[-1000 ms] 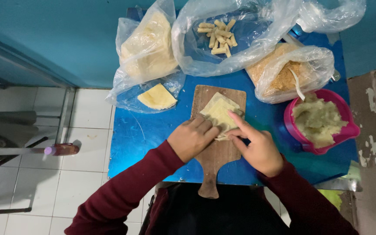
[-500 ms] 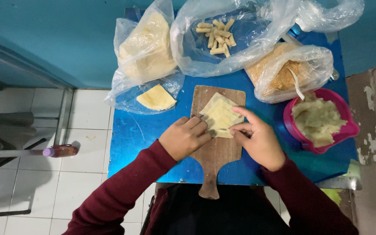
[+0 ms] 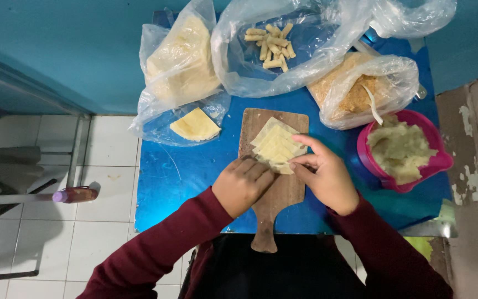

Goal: The person scoops mashed filling from a pink bowl with a spoon onto a square dough wrapper on a wooden board, folds the wrapper over the filling, and places the folded pastry into a plastic bag, repeating the process for several wrappers.

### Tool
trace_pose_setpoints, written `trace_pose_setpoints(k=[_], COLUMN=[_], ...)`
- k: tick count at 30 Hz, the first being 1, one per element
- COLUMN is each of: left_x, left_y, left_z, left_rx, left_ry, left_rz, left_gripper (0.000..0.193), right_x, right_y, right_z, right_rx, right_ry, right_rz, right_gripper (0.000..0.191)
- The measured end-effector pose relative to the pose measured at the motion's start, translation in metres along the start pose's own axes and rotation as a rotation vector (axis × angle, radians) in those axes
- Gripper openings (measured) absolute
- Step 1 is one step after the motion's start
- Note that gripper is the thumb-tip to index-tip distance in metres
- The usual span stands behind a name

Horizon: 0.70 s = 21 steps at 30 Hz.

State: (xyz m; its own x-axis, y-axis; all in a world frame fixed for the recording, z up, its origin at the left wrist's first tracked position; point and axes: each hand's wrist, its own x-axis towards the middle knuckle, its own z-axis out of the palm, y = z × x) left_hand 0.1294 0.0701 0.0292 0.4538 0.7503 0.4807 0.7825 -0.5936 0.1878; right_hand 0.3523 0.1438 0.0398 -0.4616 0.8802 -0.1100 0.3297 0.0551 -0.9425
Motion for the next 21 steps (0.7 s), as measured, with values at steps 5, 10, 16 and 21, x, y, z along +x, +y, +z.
trace_pose_setpoints(k=[5, 10, 16, 21], left_x=[-0.002, 0.006, 0.015, 0.012], left_y=[0.0, 0.007, 0.008, 0.006], left_z=[-0.011, -0.009, 0.002, 0.006], left_rx=[0.026, 0.059, 0.071, 0.049], left_ry=[0.004, 0.017, 0.001, -0.053], left_rz=[0.095, 0.075, 0.065, 0.057], left_gripper=[0.018, 0.028, 0.022, 0.019], right_x=[0.0, -0.001, -0.001, 0.0], right_y=[-0.002, -0.003, -0.001, 0.0], right_z=[0.002, 0.002, 0.003, 0.004], right_rx=[-0.059, -0.053, -0.048, -0.018], right_ry=[0.022, 0.02, 0.032, 0.033], right_rz=[-0.013, -0.037, -0.029, -0.047], right_gripper=[0.054, 0.053, 0.054, 0.054])
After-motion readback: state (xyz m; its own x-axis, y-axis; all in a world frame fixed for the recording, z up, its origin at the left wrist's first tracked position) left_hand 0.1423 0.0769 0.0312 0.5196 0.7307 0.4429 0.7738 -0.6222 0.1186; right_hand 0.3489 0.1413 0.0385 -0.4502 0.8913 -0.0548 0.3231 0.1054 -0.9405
